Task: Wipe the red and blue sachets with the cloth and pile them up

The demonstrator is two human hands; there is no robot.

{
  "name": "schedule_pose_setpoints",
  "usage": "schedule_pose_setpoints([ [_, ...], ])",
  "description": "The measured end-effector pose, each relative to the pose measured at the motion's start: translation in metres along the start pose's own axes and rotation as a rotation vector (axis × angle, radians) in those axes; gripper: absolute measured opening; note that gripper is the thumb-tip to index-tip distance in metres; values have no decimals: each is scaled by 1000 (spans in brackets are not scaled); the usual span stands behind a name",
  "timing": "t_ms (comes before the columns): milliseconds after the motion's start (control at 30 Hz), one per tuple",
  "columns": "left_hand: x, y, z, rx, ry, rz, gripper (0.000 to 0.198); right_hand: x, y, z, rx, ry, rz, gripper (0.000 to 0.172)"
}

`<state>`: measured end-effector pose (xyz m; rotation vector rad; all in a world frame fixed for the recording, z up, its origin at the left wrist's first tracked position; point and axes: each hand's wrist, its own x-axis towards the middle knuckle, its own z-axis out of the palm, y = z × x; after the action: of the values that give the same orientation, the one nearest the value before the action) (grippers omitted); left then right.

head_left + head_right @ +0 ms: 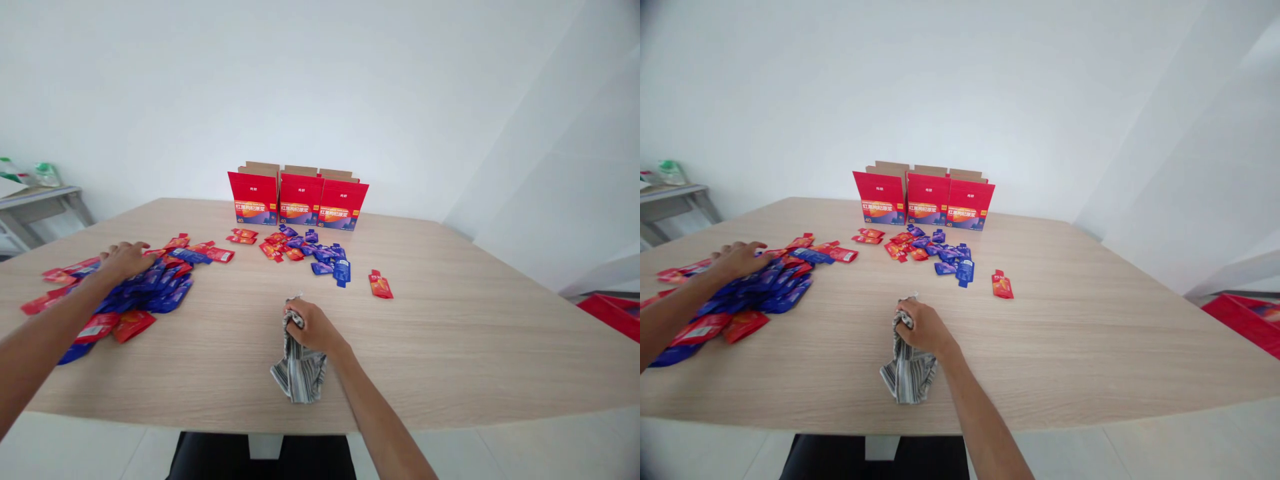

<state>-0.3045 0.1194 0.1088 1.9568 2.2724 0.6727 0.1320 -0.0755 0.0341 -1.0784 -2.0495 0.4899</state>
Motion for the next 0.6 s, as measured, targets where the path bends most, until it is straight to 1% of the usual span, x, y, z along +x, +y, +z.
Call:
schedule_pose_setpoints([
  [33,-3,11,6,90,-23,-7,49,0,-1,0,0,-5,-1,20],
  [67,-7,23,14,157,-46,21,50,0,-1,0,0,-10,-3,21],
  [100,-10,36,25,198,-73,80,52,0,-1,0,0,-14,-5,21],
  [200,-20,80,68,182,-147,319,50,0,-1,1,-4,-28,-6,20],
  [300,-25,129,116,147,-263,521,45,0,-1,4,-10,-53,4,20],
  [367,-27,160,142,130,-339,674,50,0,-1,5,-16,-69,8,21],
  [400,-28,175,152,125,-362,727,54,0,-1,6,-21,-75,11,21],
  [433,-28,188,161,128,-377,753,58,0,0,7,-29,-79,15,21],
  [500,-29,211,174,152,-378,716,62,0,0,8,-49,-86,22,21],
  [600,-32,231,187,195,-362,627,56,0,2,8,-79,-94,17,19],
])
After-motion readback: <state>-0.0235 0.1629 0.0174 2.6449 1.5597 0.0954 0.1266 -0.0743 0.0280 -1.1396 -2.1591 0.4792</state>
